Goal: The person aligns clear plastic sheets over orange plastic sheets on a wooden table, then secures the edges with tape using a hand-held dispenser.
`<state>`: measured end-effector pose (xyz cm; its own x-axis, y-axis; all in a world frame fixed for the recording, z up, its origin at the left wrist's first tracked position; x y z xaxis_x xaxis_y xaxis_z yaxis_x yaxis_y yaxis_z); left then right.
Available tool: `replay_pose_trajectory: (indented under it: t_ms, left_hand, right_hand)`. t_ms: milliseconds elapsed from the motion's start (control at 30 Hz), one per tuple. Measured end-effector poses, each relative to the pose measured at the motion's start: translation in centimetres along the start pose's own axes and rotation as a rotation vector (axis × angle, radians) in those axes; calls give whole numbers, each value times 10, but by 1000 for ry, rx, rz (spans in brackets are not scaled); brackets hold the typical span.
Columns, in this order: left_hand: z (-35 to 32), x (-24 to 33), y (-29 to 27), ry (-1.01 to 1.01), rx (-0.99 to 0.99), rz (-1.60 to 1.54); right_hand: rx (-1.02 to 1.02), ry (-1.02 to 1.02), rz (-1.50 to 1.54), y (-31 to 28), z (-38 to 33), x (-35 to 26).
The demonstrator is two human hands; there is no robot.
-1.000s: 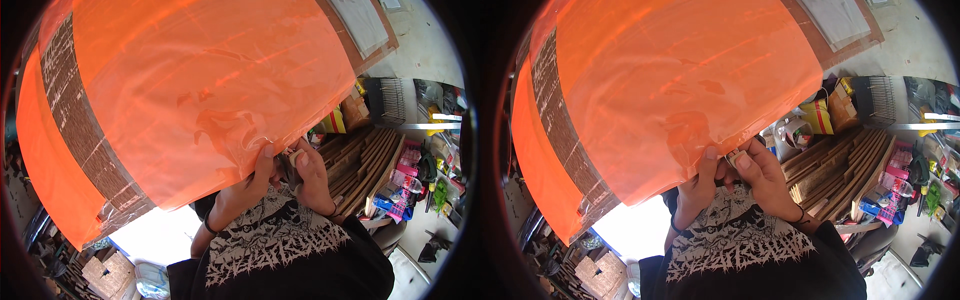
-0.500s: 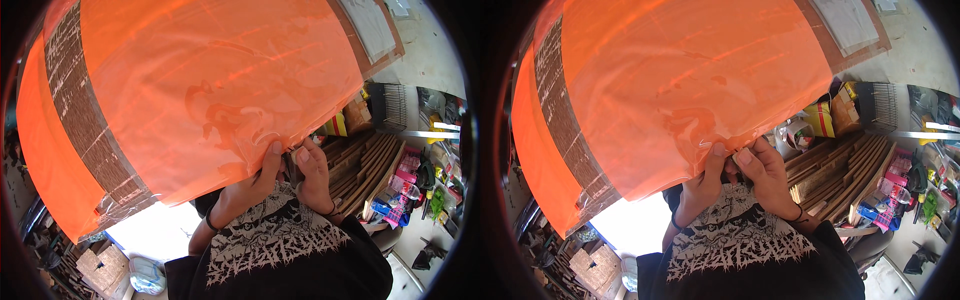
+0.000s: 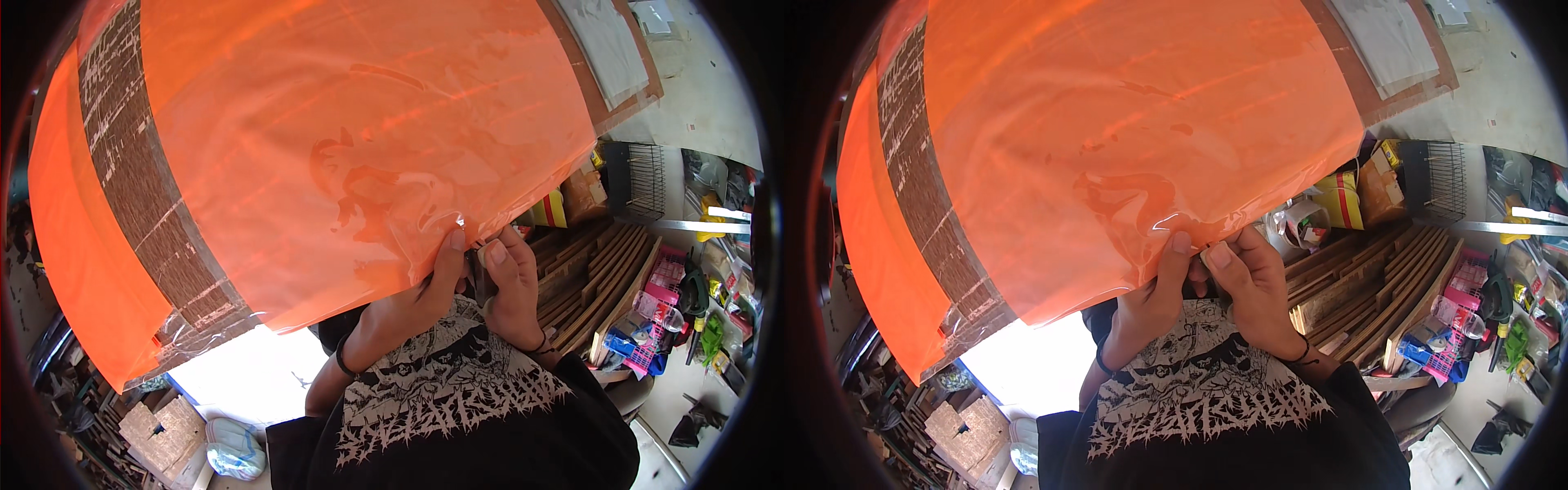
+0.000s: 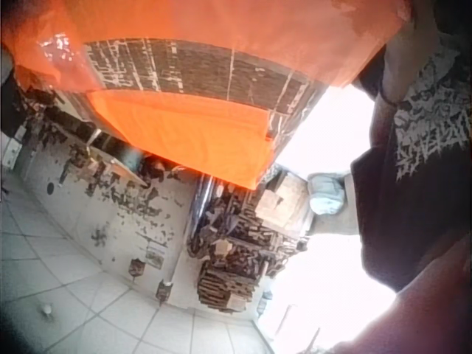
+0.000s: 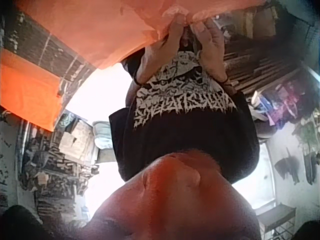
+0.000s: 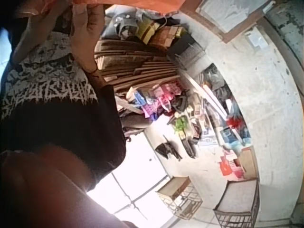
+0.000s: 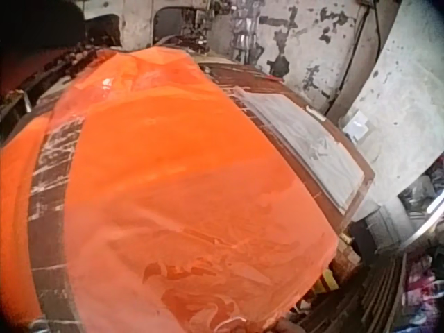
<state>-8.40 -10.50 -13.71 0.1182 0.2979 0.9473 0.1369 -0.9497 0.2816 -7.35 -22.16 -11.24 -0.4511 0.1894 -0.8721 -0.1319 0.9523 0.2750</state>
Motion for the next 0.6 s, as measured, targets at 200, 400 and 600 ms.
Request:
replay_pose_trajectory:
  t_ms: [200, 400, 600]
  left_hand:
    - [-1, -2, -2, 1, -25, 49]
    - [0, -2, -2, -3, -17, 5]
    - [-1, 2, -2, -53, 5, -104]
  right_hand:
    - [-5, -22, 14, 0, 1, 2]
    - [-14, -32, 14, 0, 3, 2]
    - [-50, 2, -24, -4, 6, 8]
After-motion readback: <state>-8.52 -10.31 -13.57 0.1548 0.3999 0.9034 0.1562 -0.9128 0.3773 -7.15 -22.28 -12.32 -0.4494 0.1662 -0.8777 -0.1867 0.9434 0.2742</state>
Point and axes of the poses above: each hand's wrist, its own z-axis towards the middle knuckle, its own y-axis out of the palm, x = y × z, the point moved 5 cm from there along z, towards the middle knuckle, and after that the axes turned 3 degrees about -z, right-handed, at the moved point
